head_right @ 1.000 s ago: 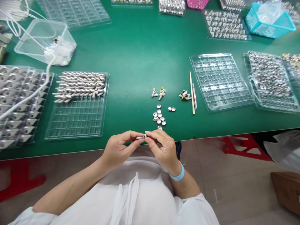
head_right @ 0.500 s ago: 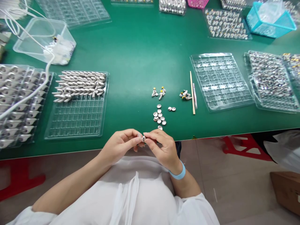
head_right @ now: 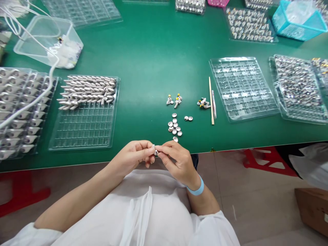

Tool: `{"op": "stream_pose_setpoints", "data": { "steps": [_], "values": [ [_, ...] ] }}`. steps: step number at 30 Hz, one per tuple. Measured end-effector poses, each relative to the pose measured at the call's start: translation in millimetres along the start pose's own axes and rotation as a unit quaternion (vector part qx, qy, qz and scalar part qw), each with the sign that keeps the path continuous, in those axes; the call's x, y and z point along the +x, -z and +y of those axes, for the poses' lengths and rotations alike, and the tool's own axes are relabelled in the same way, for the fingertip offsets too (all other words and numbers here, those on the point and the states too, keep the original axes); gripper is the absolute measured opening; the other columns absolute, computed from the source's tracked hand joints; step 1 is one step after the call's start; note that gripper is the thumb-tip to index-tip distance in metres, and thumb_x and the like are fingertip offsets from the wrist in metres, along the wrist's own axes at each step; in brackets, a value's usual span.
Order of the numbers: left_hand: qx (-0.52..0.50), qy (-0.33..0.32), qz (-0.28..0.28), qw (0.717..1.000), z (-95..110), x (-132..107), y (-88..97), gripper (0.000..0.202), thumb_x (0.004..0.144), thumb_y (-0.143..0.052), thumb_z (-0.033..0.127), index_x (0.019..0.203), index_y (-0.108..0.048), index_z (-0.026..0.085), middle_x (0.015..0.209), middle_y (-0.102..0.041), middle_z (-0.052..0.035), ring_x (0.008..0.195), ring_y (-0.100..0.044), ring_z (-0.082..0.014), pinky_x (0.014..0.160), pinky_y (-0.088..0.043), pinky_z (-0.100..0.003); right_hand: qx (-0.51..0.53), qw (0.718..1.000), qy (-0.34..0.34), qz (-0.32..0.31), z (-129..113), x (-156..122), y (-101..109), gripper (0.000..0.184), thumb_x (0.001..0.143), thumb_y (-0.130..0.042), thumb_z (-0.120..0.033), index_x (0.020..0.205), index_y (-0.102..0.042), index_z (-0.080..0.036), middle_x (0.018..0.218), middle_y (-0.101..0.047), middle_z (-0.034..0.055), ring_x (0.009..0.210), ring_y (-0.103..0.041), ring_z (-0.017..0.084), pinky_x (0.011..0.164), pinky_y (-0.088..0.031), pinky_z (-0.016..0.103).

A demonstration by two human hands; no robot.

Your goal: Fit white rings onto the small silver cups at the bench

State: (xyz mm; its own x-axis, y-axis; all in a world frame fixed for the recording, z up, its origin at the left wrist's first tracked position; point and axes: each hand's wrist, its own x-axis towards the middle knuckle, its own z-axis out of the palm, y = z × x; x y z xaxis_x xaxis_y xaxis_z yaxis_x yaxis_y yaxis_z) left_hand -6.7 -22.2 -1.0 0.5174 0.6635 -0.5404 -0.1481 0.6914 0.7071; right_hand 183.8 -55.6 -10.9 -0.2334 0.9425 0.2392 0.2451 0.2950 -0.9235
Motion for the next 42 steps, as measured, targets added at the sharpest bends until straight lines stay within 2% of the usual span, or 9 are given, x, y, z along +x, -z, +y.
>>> {"op": "stream_pose_setpoints", "data": {
  "steps": [9, 18, 21, 26, 28, 31, 34, 37, 42],
  "values": [
    [-0.052, 0.039, 0.015, 0.998, 1.9, 0.9, -4.9, 0.04, 0.067, -0.084, 0.044, 0.067, -0.06, 0.011, 0.057, -0.063, -0.0011, 0.05, -0.055, -0.0077, 0.048, -0.047, -0.018, -0.078, 0.995, 0.064, 0.015, 3.3, -1.1, -1.7, 0.038, 0.087, -0.066, -0.009, 0.122, -0.065, -0.024, 0.096, -0.067, 0.0065, 0.083, -0.064, 0.016, 0.069, -0.055, 0.028],
    [-0.044, 0.055, 0.016, 0.997, -2.4, 1.1, -6.4, 0.041, 0.068, -0.083, 0.046, 0.068, -0.061, 0.012, 0.056, -0.061, 0.0003, 0.05, -0.053, -0.0068, 0.048, -0.045, -0.017, -0.096, 0.991, 0.065, 0.069, 2.9, 0.8, -11.2, 0.024, 0.082, -0.064, -0.008, 0.101, -0.066, -0.022, 0.081, -0.065, 0.0031, 0.065, -0.058, 0.013, 0.06, -0.052, 0.027],
    [-0.003, 0.029, 0.013, 0.999, -3.1, -0.3, -6.6, 0.037, 0.073, -0.08, 0.045, 0.069, -0.061, 0.012, 0.058, -0.062, 0.0003, 0.052, -0.054, -0.0072, 0.051, -0.047, -0.018, -0.063, 0.994, 0.039, 0.082, 4.8, -0.3, -13.8, 0.02, 0.08, -0.063, -0.007, 0.094, -0.066, -0.021, 0.077, -0.063, 0.0018, 0.063, -0.056, 0.013, 0.059, -0.05, 0.027],
    [0.129, -0.063, 0.034, 0.989, -5.5, -5.2, -7.9, 0.03, 0.078, -0.076, 0.041, 0.076, -0.064, 0.013, 0.066, -0.066, -0.0014, 0.059, -0.06, -0.011, 0.057, -0.051, -0.022, 0.076, 0.992, -0.073, 0.073, 4.9, -0.9, -13.5, 0.009, 0.08, -0.063, -0.012, 0.083, -0.066, -0.02, 0.074, -0.06, 0.0007, 0.062, -0.055, 0.012, 0.053, -0.045, 0.024],
    [0.226, -0.17, 0.092, 0.955, -9.5, -6.5, -7.4, 0.025, 0.076, -0.079, 0.034, 0.085, -0.066, 0.015, 0.074, -0.068, -0.0025, 0.065, -0.063, -0.0132, 0.061, -0.053, -0.024, 0.126, 0.982, -0.118, 0.073, 3.0, 0.2, -12.7, 0.006, 0.08, -0.063, -0.015, 0.08, -0.066, -0.02, 0.072, -0.059, -0.0001, 0.058, -0.053, 0.01, 0.049, -0.042, 0.022],
    [0.375, -0.409, 0.153, 0.818, -15.3, -5.9, -4.8, 0.022, 0.079, -0.078, 0.019, 0.099, -0.068, 0.019, 0.085, -0.069, -0.0039, 0.075, -0.064, -0.0142, 0.068, -0.054, -0.026, 0.171, 0.968, -0.171, 0.075, -0.1, 2.5, -13.0, 0.004, 0.08, -0.063, -0.017, 0.079, -0.065, -0.019, 0.068, -0.057, -0.0019, 0.051, -0.049, 0.008, 0.045, -0.039, 0.02],
    [0.447, -0.531, 0.123, 0.709, -16.2, -3.6, -2.2, 0.025, 0.087, -0.065, 0.009, 0.108, -0.068, 0.022, 0.09, -0.069, -0.0053, 0.081, -0.063, -0.015, 0.071, -0.054, -0.028, 0.196, 0.96, -0.187, 0.064, -1.4, 4.1, -14.5, 0.003, 0.082, -0.065, -0.021, 0.08, -0.066, -0.019, 0.067, -0.057, -0.0023, 0.051, -0.049, 0.007, 0.045, -0.04, 0.02],
    [0.471, -0.555, 0.11, 0.677, -13.3, -2.6, -0.6, 0.026, 0.088, -0.062, 0.006, 0.109, -0.068, 0.02, 0.088, -0.07, -0.0063, 0.08, -0.064, -0.0156, 0.071, -0.054, -0.028, 0.221, 0.956, -0.185, 0.053, 0.1, 3.6, -14.6, 0.006, 0.083, -0.067, -0.025, 0.082, -0.068, -0.018, 0.071, -0.058, -0.0011, 0.054, -0.052, 0.008, 0.048, -0.043, 0.02],
    [0.475, -0.55, 0.105, 0.678, -11.6, -3.9, 1.6, 0.026, 0.09, -0.058, 0.007, 0.109, -0.068, 0.022, 0.09, -0.072, -0.0069, 0.082, -0.068, -0.0161, 0.07, -0.055, -0.027, 0.259, 0.951, -0.166, 0.04, 6.8, -1.4, -11.6, 0.013, 0.082, -0.074, -0.029, 0.092, -0.075, -0.021, 0.077, -0.062, 0.0014, 0.062, -0.055, 0.011, 0.052, -0.047, 0.024]
  ]
}}
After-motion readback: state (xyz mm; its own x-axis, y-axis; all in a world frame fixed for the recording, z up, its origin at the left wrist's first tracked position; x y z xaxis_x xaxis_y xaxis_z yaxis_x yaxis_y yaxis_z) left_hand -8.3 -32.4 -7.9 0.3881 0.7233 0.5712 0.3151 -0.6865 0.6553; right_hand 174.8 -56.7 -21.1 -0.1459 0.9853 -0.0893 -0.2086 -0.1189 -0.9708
